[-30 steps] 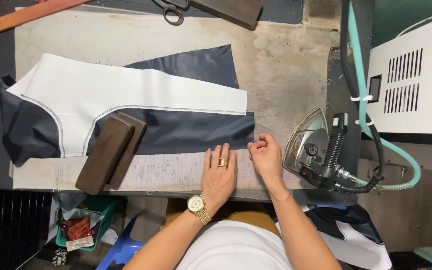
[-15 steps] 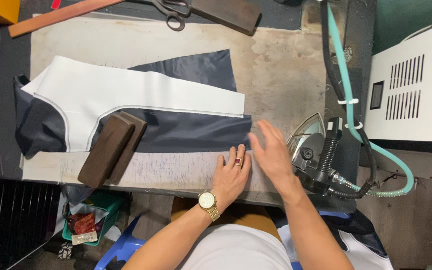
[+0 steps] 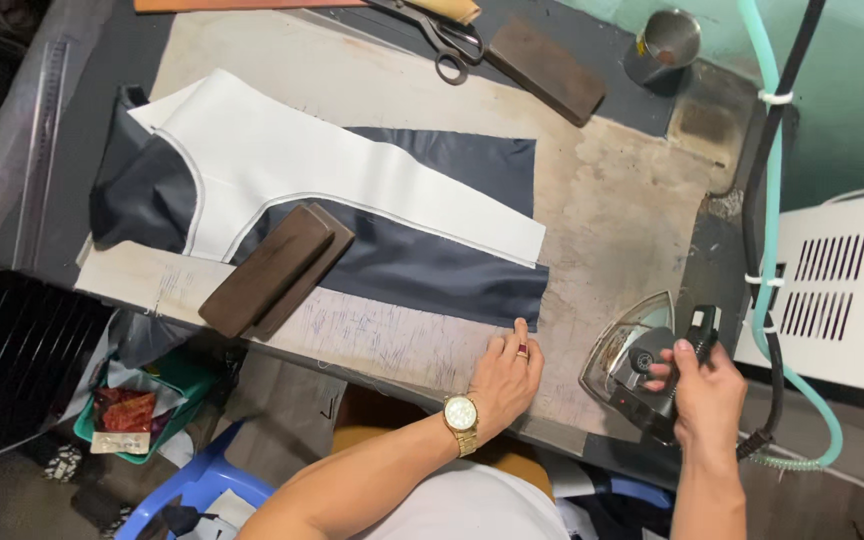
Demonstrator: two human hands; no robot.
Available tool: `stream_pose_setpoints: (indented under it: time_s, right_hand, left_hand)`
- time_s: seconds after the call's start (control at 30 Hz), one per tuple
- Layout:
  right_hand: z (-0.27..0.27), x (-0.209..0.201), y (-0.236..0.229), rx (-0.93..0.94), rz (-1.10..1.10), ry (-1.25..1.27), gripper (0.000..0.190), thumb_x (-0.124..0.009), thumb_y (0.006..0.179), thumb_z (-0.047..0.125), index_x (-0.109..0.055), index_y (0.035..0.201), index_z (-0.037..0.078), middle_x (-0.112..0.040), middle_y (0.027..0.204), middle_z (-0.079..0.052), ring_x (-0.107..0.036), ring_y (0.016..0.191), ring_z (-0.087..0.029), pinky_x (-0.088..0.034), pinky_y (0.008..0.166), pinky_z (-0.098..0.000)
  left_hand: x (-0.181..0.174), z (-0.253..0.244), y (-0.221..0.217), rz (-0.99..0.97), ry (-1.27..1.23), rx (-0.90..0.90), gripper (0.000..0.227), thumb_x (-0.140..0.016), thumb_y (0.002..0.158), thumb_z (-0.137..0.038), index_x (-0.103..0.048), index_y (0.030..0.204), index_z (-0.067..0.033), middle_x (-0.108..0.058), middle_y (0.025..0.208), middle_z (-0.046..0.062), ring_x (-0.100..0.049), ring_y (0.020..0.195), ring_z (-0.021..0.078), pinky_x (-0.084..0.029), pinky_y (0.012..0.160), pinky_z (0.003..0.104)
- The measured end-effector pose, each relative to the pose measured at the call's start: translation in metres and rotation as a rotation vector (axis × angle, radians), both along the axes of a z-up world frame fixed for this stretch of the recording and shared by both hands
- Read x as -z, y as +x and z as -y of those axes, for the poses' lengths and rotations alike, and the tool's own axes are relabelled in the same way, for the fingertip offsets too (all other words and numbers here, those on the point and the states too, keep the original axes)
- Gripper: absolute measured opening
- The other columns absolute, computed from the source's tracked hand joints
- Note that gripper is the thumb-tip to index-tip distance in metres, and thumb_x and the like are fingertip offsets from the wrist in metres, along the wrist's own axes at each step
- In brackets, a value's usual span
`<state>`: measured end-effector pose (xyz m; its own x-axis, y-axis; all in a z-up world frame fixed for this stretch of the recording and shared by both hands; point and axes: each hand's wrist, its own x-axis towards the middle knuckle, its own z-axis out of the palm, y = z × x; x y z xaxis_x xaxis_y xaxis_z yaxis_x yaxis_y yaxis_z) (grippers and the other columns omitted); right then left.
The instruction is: The person irons pieces of dark and white fabric on a workbench, using wooden blocks to press and hold sections of the material flat while applying a steam iron.
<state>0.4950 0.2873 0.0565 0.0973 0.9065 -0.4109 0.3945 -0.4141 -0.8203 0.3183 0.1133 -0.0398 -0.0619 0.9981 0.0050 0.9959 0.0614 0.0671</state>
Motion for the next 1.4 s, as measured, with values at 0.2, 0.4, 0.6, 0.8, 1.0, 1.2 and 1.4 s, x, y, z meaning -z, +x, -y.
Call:
stream_pose_setpoints:
  time_s: [0.2, 0.4, 0.6, 0.8, 1.0, 1.2, 1.4]
  right_hand:
    - [-0.021, -0.077, -0.066, -0.485, 0.399, 0.011, 0.044, -0.059, 0.111, 0.03, -0.054, 0.078, 0.001, -0.049, 0.054, -0.013, -0.042, 0.04, -0.025, -0.034, 0.046, -0.0369]
    - [0.003, -0.164, -0.201, -1.131, 0.676, 0.06, 0.045, -0.054, 0.099, 0.048, -0.068, 0.129, 0.019, -0.074, 0.099, -0.005, -0.062, 0.083, -0.022, -0.044, 0.076, -0.0352]
    - [0.081, -0.102, -0.294, -1.633, 0.659, 0.222, 0.049, -0.046, 0.1, 0.059, -0.05, 0.101, 0.01, -0.069, 0.084, -0.022, -0.066, 0.077, -0.045, -0.048, 0.069, -0.0534]
    - [0.141, -0.048, -0.32, -1.753, 0.574, 0.507, 0.052, -0.044, 0.104, 0.057, -0.053, 0.1, 0.006, -0.069, 0.078, -0.026, -0.074, 0.082, -0.05, -0.06, 0.072, -0.0571]
    - [0.134, -0.032, -0.314, -1.681, 0.637, 0.463, 0.06, -0.034, 0.104, 0.066, -0.048, 0.101, 0.008, -0.068, 0.08, -0.026, -0.073, 0.083, -0.051, -0.058, 0.076, -0.0596]
    - [0.119, -0.047, -0.291, -1.716, 0.61, 0.448, 0.055, -0.035, 0.105, 0.06, -0.05, 0.1, 0.007, -0.069, 0.081, -0.027, -0.073, 0.083, -0.05, -0.059, 0.076, -0.0591]
    - [0.095, -0.033, -0.257, -1.685, 0.648, 0.399, 0.051, -0.044, 0.107, 0.058, -0.042, 0.097, 0.008, -0.063, 0.067, -0.016, -0.06, 0.066, -0.054, -0.047, 0.06, -0.0576]
  left_hand:
    - [-0.012, -0.006, 0.007, -0.054, -0.16, 0.028, 0.045, -0.04, 0.097, -0.01, -0.053, 0.139, 0.0011, -0.044, 0.151, 0.041, -0.054, 0.126, 0.0358, -0.034, 0.067, 0.037]
    - [-0.048, -0.02, 0.008, 0.07, -0.414, 0.011, 0.063, -0.041, 0.09, 0.001, -0.035, 0.153, 0.004, -0.032, 0.156, 0.045, -0.044, 0.141, 0.0449, -0.027, 0.048, 0.035]
    - [0.013, -0.028, 0.049, 0.152, 0.637, -0.496, 0.018, -0.06, 0.084, -0.001, -0.064, 0.099, 0.0066, -0.064, 0.11, 0.047, -0.04, 0.035, 0.0296, -0.024, 0.036, 0.042]
    - [0.019, -0.019, 0.051, 0.219, 0.462, -0.524, 0.013, -0.061, 0.085, -0.005, -0.066, 0.097, -0.0002, -0.066, 0.106, 0.037, -0.046, 0.048, 0.0309, -0.029, 0.044, 0.043]
    - [0.02, -0.016, 0.068, 0.345, 0.253, -0.5, 0.008, -0.063, 0.088, -0.009, -0.069, 0.094, -0.0083, -0.069, 0.1, 0.024, -0.052, 0.062, 0.0325, -0.035, 0.053, 0.044]
    - [0.016, -0.014, 0.076, 0.445, 0.04, -0.404, 0.007, -0.064, 0.09, -0.013, -0.071, 0.09, -0.0166, -0.071, 0.094, 0.012, -0.059, 0.077, 0.0339, -0.041, 0.062, 0.045]
    - [0.01, -0.013, 0.074, 0.538, -0.185, -0.299, 0.012, -0.066, 0.091, -0.018, -0.073, 0.086, -0.0249, -0.073, 0.088, -0.001, -0.066, 0.091, 0.0352, -0.047, 0.071, 0.046]
